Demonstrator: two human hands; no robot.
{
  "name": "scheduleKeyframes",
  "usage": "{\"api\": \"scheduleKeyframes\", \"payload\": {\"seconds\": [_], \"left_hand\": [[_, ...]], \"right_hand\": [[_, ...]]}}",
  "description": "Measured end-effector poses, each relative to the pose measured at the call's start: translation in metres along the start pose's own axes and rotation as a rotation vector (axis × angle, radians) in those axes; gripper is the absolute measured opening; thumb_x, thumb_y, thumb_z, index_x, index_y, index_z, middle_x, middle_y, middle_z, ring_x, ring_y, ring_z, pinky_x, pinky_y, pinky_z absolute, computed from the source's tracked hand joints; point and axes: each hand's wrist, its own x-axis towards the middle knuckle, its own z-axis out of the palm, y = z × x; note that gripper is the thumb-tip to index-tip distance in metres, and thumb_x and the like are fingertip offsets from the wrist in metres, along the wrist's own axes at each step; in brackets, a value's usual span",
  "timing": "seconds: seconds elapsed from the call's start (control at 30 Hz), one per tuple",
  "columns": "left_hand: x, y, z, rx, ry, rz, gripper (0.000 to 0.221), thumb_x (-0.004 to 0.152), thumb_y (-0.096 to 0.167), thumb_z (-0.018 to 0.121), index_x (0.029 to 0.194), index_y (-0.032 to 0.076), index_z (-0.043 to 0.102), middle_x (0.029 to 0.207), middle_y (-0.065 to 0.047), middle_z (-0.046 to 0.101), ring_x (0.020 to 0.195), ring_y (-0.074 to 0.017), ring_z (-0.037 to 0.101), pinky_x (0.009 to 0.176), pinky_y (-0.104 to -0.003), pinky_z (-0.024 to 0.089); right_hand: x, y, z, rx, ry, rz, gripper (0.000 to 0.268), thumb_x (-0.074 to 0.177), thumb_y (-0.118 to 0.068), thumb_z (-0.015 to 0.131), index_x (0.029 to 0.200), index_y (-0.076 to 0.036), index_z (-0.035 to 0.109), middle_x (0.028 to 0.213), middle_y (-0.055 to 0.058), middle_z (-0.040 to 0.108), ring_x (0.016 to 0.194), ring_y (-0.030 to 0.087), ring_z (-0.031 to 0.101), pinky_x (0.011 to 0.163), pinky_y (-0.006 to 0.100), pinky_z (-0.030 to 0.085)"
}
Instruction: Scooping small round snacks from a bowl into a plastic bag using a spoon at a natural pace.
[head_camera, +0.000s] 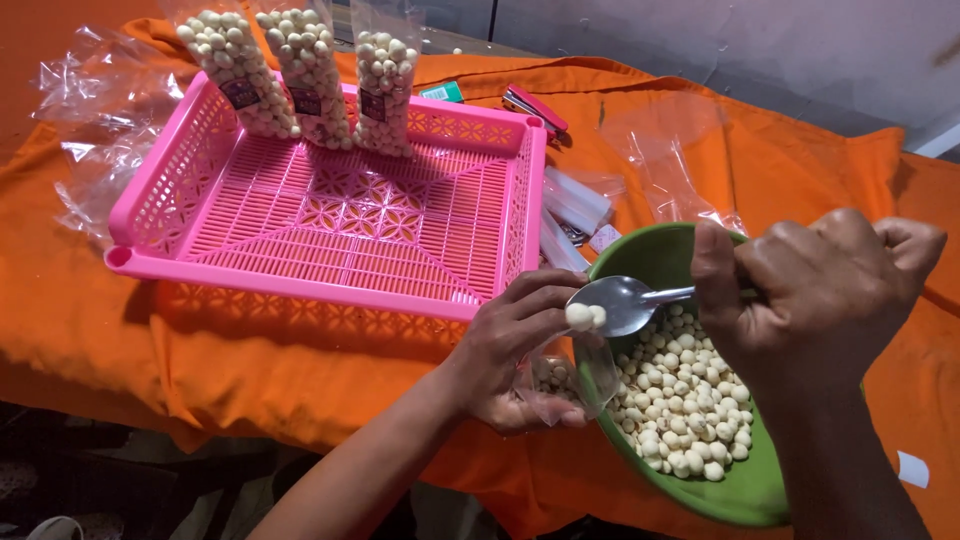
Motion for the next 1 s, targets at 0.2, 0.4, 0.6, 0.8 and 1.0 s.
{"api": "scheduleKeyframes", "payload": {"seconds": [0.2,0.4,0.6,0.8,1.0], "left_hand": [[0.001,0.0,-0.001,-0.019,-0.019,-0.017,0.072,0.094,0.063,0.051,0.125,-0.001,0.062,0.125,-0.018,0.064,0.129,-0.0383,0.057,0.107,-0.056,0.055],[0.0,-0.002,0.001,-0.024,-0.003,-0.019,0.068,0.088,0.059,0.063,0.122,0.0,0.065,0.127,-0.017,0.066,0.128,-0.0376,0.058,0.108,-0.056,0.056],[0.005,0.002,0.001,-0.013,-0.005,0.001,0.06,0.093,0.062,0.054,0.111,0.005,0.066,0.123,-0.013,0.068,0.126,-0.0375,0.061,0.11,-0.054,0.052],[0.004,0.001,0.001,-0.015,-0.034,-0.038,0.06,0.091,0.063,0.056,0.11,0.006,0.067,0.126,-0.01,0.067,0.129,-0.0364,0.058,0.11,-0.055,0.051],[0.003,0.0,0.004,-0.024,-0.017,-0.036,0.063,0.092,0.064,0.055,0.109,0.005,0.068,0.125,-0.011,0.067,0.129,-0.0369,0.058,0.111,-0.056,0.052]], "right_hand": [[-0.003,-0.003,-0.01,-0.015,0.135,-0.164,0.057,0.115,-0.025,0.078,0.063,-0.015,0.055,0.062,0.001,0.055,0.07,0.026,0.043,0.09,0.045,0.03],[-0.014,0.017,0.002,0.082,0.234,-0.145,0.058,0.113,-0.011,0.076,0.06,-0.006,0.052,0.054,0.006,0.042,0.063,0.03,0.035,0.065,0.045,0.029],[-0.027,0.061,0.022,-0.304,-0.148,0.009,0.063,0.127,-0.039,0.081,0.07,-0.021,0.06,0.071,-0.006,0.061,0.082,0.023,0.059,0.102,0.043,0.038],[0.016,0.033,0.018,-0.306,-1.251,0.408,0.061,0.094,-0.08,0.045,0.101,-0.031,0.081,0.101,0.007,0.08,0.106,0.025,0.071,0.102,0.043,0.046],[-0.013,0.038,0.044,-0.218,-1.074,0.118,0.027,0.091,-0.048,0.068,0.114,-0.036,0.075,0.106,-0.009,0.076,0.11,0.024,0.065,0.089,0.045,0.052]]}}
